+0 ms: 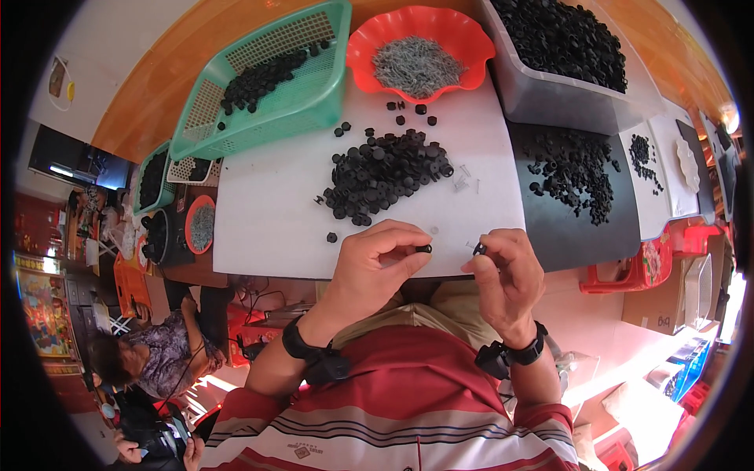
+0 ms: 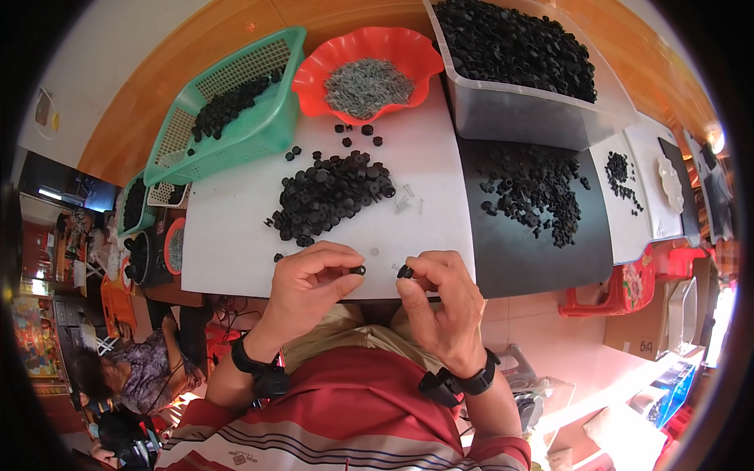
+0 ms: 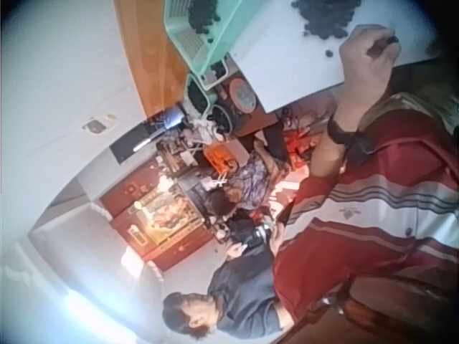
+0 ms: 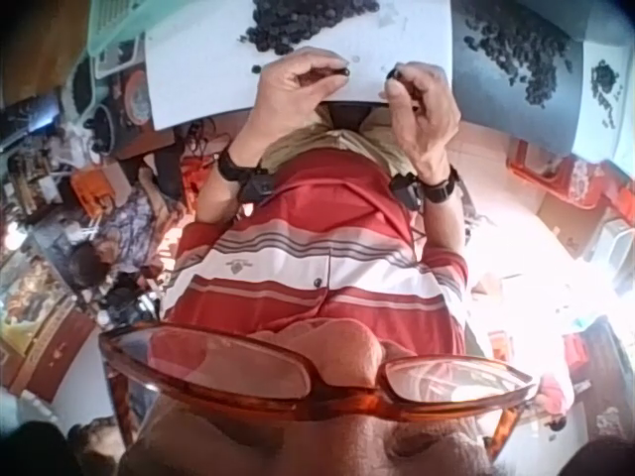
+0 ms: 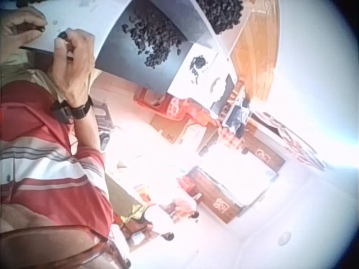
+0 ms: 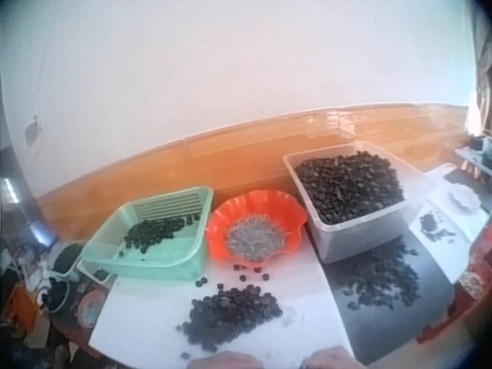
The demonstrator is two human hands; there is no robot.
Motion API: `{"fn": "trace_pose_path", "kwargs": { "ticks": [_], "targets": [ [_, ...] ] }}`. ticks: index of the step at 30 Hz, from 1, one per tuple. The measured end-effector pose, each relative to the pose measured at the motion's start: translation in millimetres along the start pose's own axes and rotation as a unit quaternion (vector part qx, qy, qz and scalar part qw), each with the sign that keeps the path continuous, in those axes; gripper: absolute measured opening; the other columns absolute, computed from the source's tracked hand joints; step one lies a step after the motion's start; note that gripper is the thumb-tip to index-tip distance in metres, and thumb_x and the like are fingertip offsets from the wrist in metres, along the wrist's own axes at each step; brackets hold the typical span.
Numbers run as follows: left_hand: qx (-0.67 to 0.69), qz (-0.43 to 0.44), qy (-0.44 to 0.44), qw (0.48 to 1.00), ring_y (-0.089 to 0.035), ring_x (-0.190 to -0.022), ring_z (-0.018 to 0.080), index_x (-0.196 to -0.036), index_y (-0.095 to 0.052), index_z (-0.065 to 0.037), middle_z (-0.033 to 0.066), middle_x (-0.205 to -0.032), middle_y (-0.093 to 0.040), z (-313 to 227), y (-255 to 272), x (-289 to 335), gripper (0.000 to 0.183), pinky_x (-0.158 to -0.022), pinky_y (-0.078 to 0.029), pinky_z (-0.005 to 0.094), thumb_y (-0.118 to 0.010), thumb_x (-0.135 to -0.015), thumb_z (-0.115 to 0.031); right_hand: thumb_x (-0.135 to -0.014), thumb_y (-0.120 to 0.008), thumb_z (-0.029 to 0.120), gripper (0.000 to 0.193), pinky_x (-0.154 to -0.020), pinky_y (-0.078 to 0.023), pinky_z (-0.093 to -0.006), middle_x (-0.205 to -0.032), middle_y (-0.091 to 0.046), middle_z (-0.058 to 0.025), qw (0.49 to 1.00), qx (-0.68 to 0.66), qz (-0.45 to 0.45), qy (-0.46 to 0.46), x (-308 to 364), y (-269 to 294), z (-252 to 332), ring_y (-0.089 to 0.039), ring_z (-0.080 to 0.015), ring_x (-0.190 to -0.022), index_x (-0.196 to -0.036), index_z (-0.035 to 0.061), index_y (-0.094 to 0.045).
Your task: Manual assembly of small black plastic components by joining two parts together.
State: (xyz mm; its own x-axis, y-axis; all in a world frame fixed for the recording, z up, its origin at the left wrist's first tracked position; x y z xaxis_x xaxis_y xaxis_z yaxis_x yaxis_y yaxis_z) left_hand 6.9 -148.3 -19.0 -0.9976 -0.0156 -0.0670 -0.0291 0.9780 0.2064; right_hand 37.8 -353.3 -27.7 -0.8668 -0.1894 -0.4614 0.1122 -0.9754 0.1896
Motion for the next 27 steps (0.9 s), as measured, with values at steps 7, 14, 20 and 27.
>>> {"fn": "trace_pose_path", "kwargs": {
  "ticks": [7,14,20,27],
  "targets": [
    [0.283,0.023,0.156,0.946,-0.072,-0.093,0.0178,-0.112,-0.072,0.001,0.0131,-0.113,-0.070,14,4,6,0.018,-0.082,-0.062,0.0306,-0.071,-0.094,0.000,-0.091,-0.074,0.004,0.023,-0.063,-0.054,-0.0269,-0.097,-0.066,-0.0139,0.999,-0.025,0.025,0.016,1,-10,2,-0.065,-0.0165,-0.070,-0.111,-0.0016,-0.065],
    [0.467,0.023,0.191,0.863,-0.073,-0.093,0.0205,-0.117,-0.068,-0.004,0.0161,-0.114,-0.071,19,3,7,0.018,-0.082,-0.065,0.0328,-0.066,-0.100,-0.008,-0.091,-0.075,0.004,0.024,-0.060,-0.054,-0.0273,-0.098,-0.067,-0.0143,0.998,-0.024,0.036,0.042,-2,-18,8,-0.066,-0.0163,-0.070,-0.112,-0.0013,-0.065],
    [0.521,0.034,0.212,0.826,-0.073,-0.095,0.0212,-0.119,-0.067,-0.005,0.0156,-0.114,-0.070,20,1,7,0.019,-0.083,-0.064,0.0323,-0.065,-0.101,-0.013,-0.090,-0.076,0.002,0.025,-0.059,-0.054,-0.0275,-0.099,-0.067,-0.0138,0.998,-0.025,0.036,0.052,-4,-22,11,-0.065,-0.0155,-0.067,-0.112,-0.0010,-0.065],
    [0.567,0.053,0.212,0.794,-0.073,-0.099,0.0194,-0.120,-0.068,-0.005,0.0135,-0.114,-0.072,19,-3,5,0.019,-0.088,-0.063,0.0311,-0.064,-0.102,-0.012,-0.089,-0.076,0.002,0.026,-0.057,-0.054,-0.0280,-0.100,-0.066,-0.0131,0.997,-0.011,0.046,0.058,-10,-24,15,-0.066,-0.0163,-0.068,-0.112,0.0005,-0.065]
  ]
}}
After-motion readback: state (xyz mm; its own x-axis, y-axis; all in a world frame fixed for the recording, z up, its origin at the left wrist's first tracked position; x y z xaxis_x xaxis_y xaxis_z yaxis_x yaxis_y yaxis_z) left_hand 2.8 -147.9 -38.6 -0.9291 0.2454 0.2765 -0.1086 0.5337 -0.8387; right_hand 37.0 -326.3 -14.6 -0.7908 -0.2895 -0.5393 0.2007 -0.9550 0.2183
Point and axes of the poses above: each hand's wrist, its own x-axis away from the middle knuckle, its own y-axis out of the back of the hand, z = x × y, the point moved 3 cm from there along -x, towards the middle knuckle
